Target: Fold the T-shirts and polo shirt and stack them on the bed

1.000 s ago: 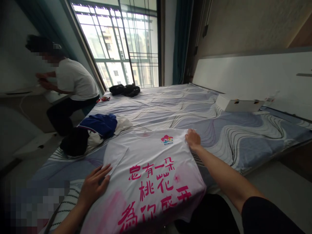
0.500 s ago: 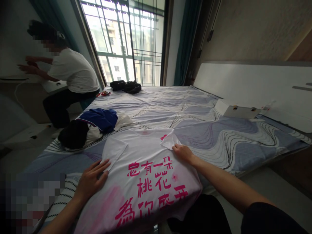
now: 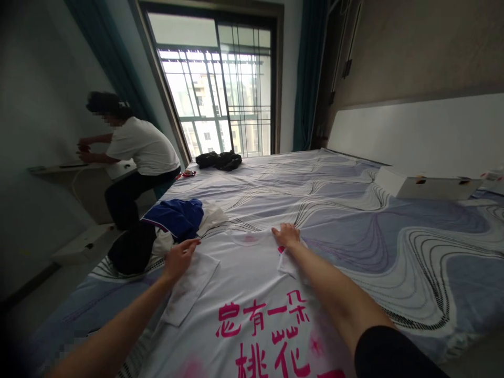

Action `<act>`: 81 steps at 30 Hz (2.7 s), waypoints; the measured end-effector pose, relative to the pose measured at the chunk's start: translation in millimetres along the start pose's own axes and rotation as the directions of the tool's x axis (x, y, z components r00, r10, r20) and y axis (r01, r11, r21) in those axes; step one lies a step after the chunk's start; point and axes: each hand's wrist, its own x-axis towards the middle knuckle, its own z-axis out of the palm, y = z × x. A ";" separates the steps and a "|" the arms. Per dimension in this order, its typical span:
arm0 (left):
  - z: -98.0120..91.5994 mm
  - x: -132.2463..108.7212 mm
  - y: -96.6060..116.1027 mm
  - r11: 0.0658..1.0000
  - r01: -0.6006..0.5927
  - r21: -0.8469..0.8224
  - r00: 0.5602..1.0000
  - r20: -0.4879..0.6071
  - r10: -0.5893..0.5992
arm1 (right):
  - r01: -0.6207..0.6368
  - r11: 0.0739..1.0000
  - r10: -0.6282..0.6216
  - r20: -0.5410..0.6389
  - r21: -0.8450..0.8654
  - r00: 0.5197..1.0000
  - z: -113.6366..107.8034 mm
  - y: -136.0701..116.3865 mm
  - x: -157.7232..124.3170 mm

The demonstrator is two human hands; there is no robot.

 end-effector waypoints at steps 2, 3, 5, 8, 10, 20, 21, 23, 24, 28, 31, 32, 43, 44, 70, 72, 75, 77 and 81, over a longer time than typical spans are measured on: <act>29.2 35.0 16.7 0.998 0.026 0.050 0.999 0.027 -0.028 | -0.023 0.999 0.021 -0.045 -0.033 0.999 22.0 -4.6 5.0; 46.2 47.3 22.4 0.997 0.026 0.075 0.999 0.026 -0.028 | -0.009 0.998 0.005 -0.070 -0.055 0.998 30.9 -4.8 6.0; 80.7 59.9 29.4 0.991 0.048 0.124 0.999 0.012 -0.050 | 0.048 0.995 -0.057 -0.101 -0.090 0.993 43.0 -2.0 7.3; 119.4 56.9 32.3 0.980 0.074 0.185 0.997 -0.026 -0.070 | 0.119 0.985 -0.136 -0.139 -0.121 0.981 48.8 2.9 10.4; 130.7 51.5 30.8 0.977 0.066 0.202 0.998 -0.029 -0.062 | 0.163 0.974 -0.188 -0.161 -0.160 0.969 49.0 3.3 12.9; 128.3 50.8 29.4 0.960 0.065 0.273 0.997 -0.066 -0.049 | 0.094 0.974 -0.144 -0.242 -0.208 0.960 50.4 -8.1 26.2; 129.1 50.0 31.5 0.959 0.062 0.277 0.997 -0.060 -0.047 | 0.068 0.976 -0.116 -0.228 -0.207 0.967 48.0 -9.0 28.5; 131.2 48.2 34.3 0.955 0.060 0.289 0.997 -0.057 -0.045 | 0.047 0.982 -0.086 -0.206 -0.185 0.975 39.9 -3.7 28.8; 132.3 47.6 34.6 0.952 0.059 0.300 0.997 -0.060 -0.043 | 0.049 0.986 -0.079 -0.190 -0.157 0.979 34.6 4.6 25.2; 134.8 48.6 31.0 0.929 0.019 0.369 0.997 -0.074 0.009 | 0.049 0.999 -0.048 0.002 -0.003 0.999 12.8 81.5 -22.8; 133.0 48.4 37.3 0.900 -0.053 0.432 0.991 -0.090 0.101 | 0.111 0.993 -0.114 0.082 0.042 0.990 0.2 155.7 -77.7; 132.3 45.8 44.3 0.888 -0.082 0.453 0.986 -0.091 0.138 | 0.145 0.986 -0.152 0.088 0.077 0.984 -3.8 174.3 -93.4; 173.2 -116.9 178.0 0.993 -0.081 0.081 0.987 0.143 0.069 | 0.332 0.862 -0.358 -0.003 0.383 0.934 -30.0 188.1 -143.3; 177.6 -122.5 180.2 0.997 -0.071 0.022 0.990 0.120 0.068 | 0.313 0.874 -0.336 -0.004 0.372 0.942 -27.9 186.7 -149.5; 181.1 -84.7 154.2 0.950 0.133 -0.284 0.970 0.232 -0.067 | 0.156 0.983 -0.169 -0.141 -0.097 0.975 -29.5 117.4 -169.5; 183.7 -90.3 154.2 0.965 0.085 -0.248 0.980 0.195 -0.036 | 0.250 0.963 -0.262 -0.145 -0.101 0.954 -27.4 119.7 -172.7; 185.0 -98.9 154.6 0.979 0.018 -0.204 0.986 0.165 0.016 | 0.231 0.971 -0.239 -0.258 -0.062 0.936 -21.5 127.0 -177.9; 183.4 -103.3 156.3 0.985 -0.029 -0.171 0.987 0.153 0.056 | 0.233 0.972 -0.224 -0.324 -0.012 0.919 -17.7 131.5 -180.2; 178.5 -108.2 162.8 0.991 -0.104 -0.089 0.985 0.129 0.115 | 0.238 0.959 -0.184 -0.297 0.156 0.937 -21.9 129.2 -169.5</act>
